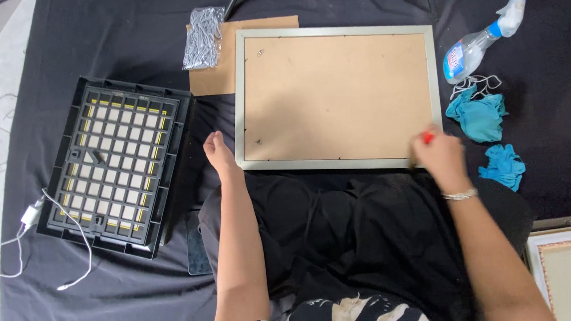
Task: Preparing the back of a picture frame by adjusting the hanging wire, brushing the surface, and securing the backing with a hand tool.
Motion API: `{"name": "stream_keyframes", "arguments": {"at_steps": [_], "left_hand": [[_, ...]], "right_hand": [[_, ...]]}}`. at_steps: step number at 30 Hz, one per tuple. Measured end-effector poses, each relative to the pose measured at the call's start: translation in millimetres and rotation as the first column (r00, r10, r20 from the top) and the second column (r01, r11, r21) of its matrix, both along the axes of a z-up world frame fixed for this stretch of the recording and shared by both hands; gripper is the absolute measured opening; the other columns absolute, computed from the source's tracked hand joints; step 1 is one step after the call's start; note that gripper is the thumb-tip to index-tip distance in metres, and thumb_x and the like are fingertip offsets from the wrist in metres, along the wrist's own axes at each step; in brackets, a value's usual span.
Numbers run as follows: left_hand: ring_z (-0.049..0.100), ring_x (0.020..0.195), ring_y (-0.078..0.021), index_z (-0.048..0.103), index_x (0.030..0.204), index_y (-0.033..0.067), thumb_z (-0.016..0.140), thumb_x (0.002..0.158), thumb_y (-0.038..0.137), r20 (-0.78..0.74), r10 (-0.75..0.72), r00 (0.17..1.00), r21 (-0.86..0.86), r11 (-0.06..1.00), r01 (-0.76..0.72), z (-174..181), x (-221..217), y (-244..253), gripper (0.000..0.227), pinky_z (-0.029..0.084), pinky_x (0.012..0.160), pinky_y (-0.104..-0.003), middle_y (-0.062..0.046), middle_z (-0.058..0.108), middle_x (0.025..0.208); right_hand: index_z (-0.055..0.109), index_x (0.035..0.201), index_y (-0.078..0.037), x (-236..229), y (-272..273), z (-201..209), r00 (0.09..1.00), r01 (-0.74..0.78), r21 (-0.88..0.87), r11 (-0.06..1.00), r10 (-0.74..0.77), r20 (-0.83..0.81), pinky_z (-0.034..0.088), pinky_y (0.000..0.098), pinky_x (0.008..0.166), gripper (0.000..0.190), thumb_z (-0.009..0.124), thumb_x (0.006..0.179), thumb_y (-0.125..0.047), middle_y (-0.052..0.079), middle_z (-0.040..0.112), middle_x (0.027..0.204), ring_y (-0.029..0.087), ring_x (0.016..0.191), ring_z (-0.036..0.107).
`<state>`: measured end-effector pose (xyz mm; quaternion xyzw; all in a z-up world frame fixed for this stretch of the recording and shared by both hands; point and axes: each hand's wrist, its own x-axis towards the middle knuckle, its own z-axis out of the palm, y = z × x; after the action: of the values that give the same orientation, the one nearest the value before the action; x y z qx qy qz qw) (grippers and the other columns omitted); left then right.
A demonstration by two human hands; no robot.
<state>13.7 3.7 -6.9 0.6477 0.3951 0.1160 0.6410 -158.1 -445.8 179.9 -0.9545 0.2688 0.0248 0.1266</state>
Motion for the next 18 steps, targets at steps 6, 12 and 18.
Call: {"name": "stream_keyframes", "arguments": {"at_steps": [6,12,18], "left_hand": [[0.058,0.096,-0.0146,0.069,0.119,0.0150,0.068,0.090,0.035,0.119,0.139,0.983,-0.122,0.985,-0.125,63,-25,1,0.035,0.048,0.090,-0.034,-0.002,0.067,0.107],[0.061,0.083,-0.0080,0.069,0.114,0.0160,0.069,0.089,0.031,0.036,0.209,0.977,-0.128,0.971,-0.203,28,-41,23,0.029,0.048,0.069,-0.022,0.003,0.066,0.093],[0.060,0.089,-0.0141,0.066,0.111,0.0128,0.070,0.089,0.029,0.052,0.154,0.987,0.051,0.986,-0.157,3,-20,13,0.027,0.051,0.081,-0.032,-0.001,0.065,0.093]], "right_hand": [[0.078,0.082,-0.001,62,173,-9,0.982,-0.190,0.341,0.921,0.179,0.064,0.054,0.0535,0.087,0.046,0.060,0.088,-0.043,0.024,0.073,0.082,0.047,0.095,0.070],[0.076,0.086,-0.003,98,329,-11,0.914,-0.393,0.592,0.704,0.367,0.170,0.055,0.0508,0.079,0.049,0.057,0.089,-0.048,0.020,0.074,0.079,0.044,0.091,0.072],[0.072,0.103,-0.028,124,295,-36,0.943,-0.313,0.735,0.601,0.286,0.167,0.058,0.0355,0.078,0.025,0.060,0.092,-0.047,0.004,0.077,0.076,0.023,0.088,0.077]]}}
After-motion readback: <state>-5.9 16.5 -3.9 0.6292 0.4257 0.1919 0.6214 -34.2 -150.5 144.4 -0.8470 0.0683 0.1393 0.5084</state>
